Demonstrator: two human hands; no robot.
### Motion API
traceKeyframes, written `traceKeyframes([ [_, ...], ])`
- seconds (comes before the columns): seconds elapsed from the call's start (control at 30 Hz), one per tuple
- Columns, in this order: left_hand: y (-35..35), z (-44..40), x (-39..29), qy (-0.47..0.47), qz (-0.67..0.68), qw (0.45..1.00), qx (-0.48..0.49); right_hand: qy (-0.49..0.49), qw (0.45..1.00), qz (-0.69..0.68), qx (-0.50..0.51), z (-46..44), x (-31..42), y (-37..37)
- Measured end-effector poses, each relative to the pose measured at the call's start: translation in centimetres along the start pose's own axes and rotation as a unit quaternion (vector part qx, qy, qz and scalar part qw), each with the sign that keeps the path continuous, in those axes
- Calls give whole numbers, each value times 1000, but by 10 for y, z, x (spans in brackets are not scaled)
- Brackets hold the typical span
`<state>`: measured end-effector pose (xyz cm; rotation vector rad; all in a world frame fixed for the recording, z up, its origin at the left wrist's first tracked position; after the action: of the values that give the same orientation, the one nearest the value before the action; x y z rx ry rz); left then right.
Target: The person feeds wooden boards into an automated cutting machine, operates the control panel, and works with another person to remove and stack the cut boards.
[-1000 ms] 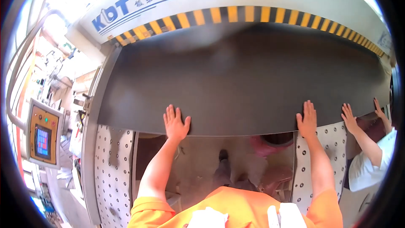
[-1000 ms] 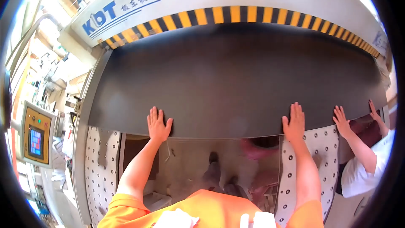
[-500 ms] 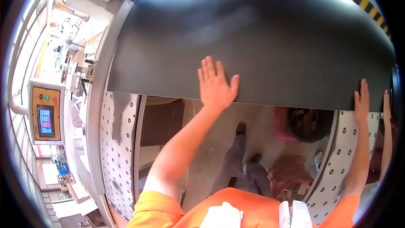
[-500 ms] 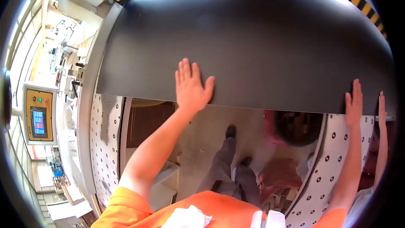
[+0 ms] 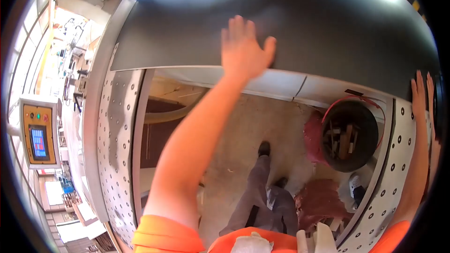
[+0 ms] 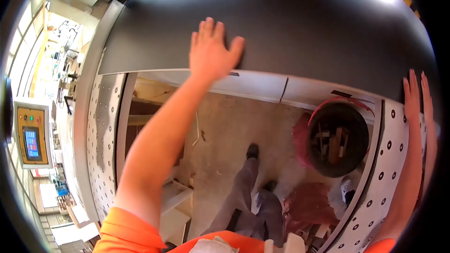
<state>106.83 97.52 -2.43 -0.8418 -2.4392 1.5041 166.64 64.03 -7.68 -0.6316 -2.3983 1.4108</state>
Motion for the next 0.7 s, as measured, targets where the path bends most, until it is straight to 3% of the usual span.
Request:
traceKeyframes([
  [0.03, 9, -15, 8, 6, -7, 1000, 0, -8, 1000, -25, -10, -10, 14, 4],
  [0.13, 29, -57, 29, 5, -28, 999, 15, -197, 968, 155, -29, -43, -9, 45],
  [0.2, 42, -81, 43, 11, -44, 998, 35, -302, 935, 170, -79, -65, -7, 55],
  [0.23, 46, -91, 49, 15, -30, 999, 34, -305, 935, 160, -87, -75, -3, 59],
  [0.27, 52, -102, 56, 7, -8, 999, 39, -260, 943, 204, -37, -87, -6, 66],
  [0.3, 62, -114, 70, 41, -25, 998, 45, -295, 922, 244, -62, -100, -6, 63],
  [0.37, 75, -135, 88, 63, -32, 996, 58, -247, 955, 158, -48, -116, 15, 70],
  [0.4, 81, -146, 98, 73, -36, 995, 64, -156, 987, 34, -11, -122, 26, 75],
  [0.43, 81, -155, 97, 53, -23, 996, 72, -238, 961, 135, -47, -136, 10, 91],
  [0.47, 82, -163, 99, 33, -10, 996, 79, -213, 972, 58, -78, -156, -5, 117],
  [0.5, 90, -174, 109, 35, -9, 996, 78, -63, 997, -31, 34, -157, 88, 68],
  [0.53, 101, -188, 130, 62, -39, 994, 82, 104, 984, -92, 112, -156, 194, 13],
  [0.6, 98, -197, 116, -21, 25, 997, 75, 105, 983, -103, 111, -171, 201, 20],
  [0.67, 105, -210, 115, -14, 28, 996, 85, 87, 988, -97, 82, -181, 194, 32],
  [0.7, 107, -219, 118, -14, 31, 995, 89, 23, 993, -68, 98, -187, 194, 34],
])
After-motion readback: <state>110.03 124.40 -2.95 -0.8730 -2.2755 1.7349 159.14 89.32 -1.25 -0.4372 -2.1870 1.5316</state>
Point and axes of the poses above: each hand's wrist, its own z-axis away from the middle knuckle, its own y-axis out of the palm, x = y × z, the point moved 1 cm from there along -z, towards the middle knuckle, and after that the axes turned 8 degrees about -x, right-handed, at the moved point
